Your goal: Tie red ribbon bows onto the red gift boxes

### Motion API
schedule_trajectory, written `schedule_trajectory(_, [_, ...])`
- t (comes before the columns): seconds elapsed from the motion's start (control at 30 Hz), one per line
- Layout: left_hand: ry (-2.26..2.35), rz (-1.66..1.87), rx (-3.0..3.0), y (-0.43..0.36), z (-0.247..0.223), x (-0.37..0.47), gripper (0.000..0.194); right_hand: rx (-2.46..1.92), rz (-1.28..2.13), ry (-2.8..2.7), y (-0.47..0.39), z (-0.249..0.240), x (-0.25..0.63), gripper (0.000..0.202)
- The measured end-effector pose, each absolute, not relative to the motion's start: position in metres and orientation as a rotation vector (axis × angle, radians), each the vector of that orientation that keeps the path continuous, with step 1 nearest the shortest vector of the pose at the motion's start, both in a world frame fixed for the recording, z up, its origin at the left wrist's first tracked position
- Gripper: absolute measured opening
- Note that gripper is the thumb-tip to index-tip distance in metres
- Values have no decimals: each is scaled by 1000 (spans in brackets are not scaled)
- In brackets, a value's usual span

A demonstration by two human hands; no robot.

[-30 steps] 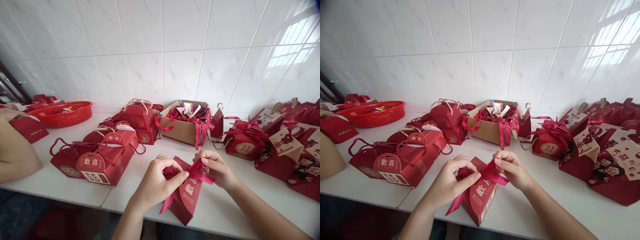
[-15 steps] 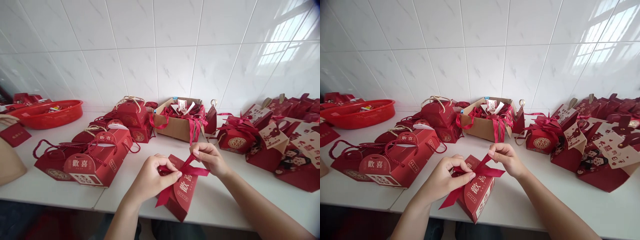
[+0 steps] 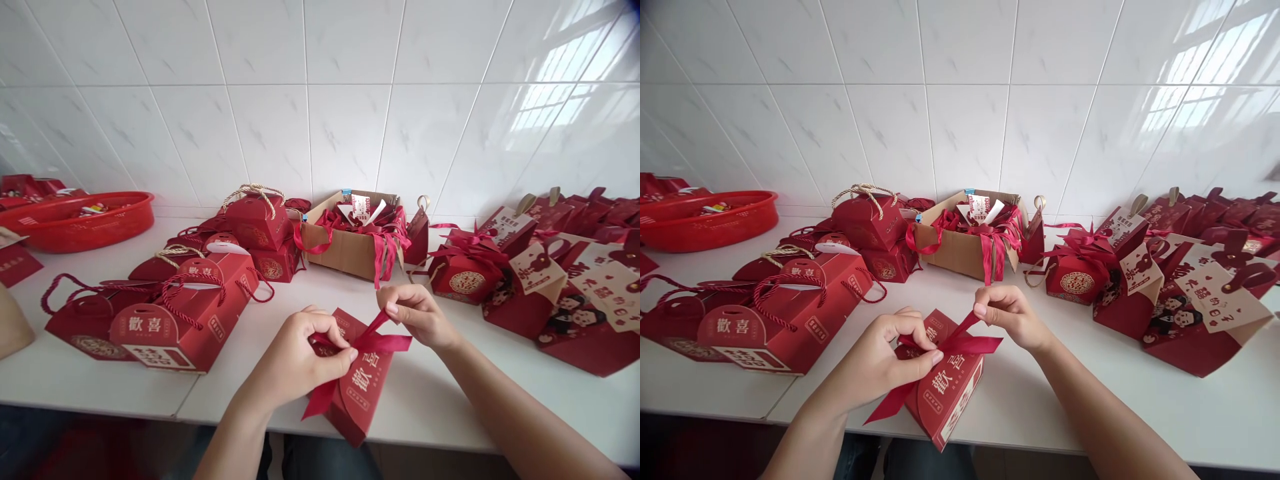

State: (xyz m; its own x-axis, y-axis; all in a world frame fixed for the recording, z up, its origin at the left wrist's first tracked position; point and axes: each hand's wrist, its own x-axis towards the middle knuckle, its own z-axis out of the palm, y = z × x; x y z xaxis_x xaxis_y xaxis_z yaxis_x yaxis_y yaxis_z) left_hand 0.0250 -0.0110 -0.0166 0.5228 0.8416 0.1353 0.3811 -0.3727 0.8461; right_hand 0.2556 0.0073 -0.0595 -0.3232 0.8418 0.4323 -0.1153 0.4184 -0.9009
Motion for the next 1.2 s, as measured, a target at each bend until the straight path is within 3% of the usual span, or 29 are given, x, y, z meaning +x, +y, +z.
schedule_trajectory(0.33, [991,794,2037,-17,-14,22,6,-858,1149,-1736,-5,-40,257,32])
schedule_trajectory(0.5, [990,840,1957,-20,-5,15,21,-1094,1088,-1590,-30,-47,263,47])
schedule_trajectory(0.73, [1043,997,2124,-27,-1,5,21,-1086,401,-1876,-48,-13,251,13])
schedule_trajectory(0.87, [1269,866,2138,-40,0,-4,35,-1076,235,-2224,-48,8,224,11])
schedule_trajectory(1.03, [1322,527,2237,-52,1,-14,36,-1127,132,-2343,-47,5,206,10])
schedule_trajectory(1.2, [1266,602,2257,-43,-4,-7,35,-1200,28,-2254,-48,-3,204,11])
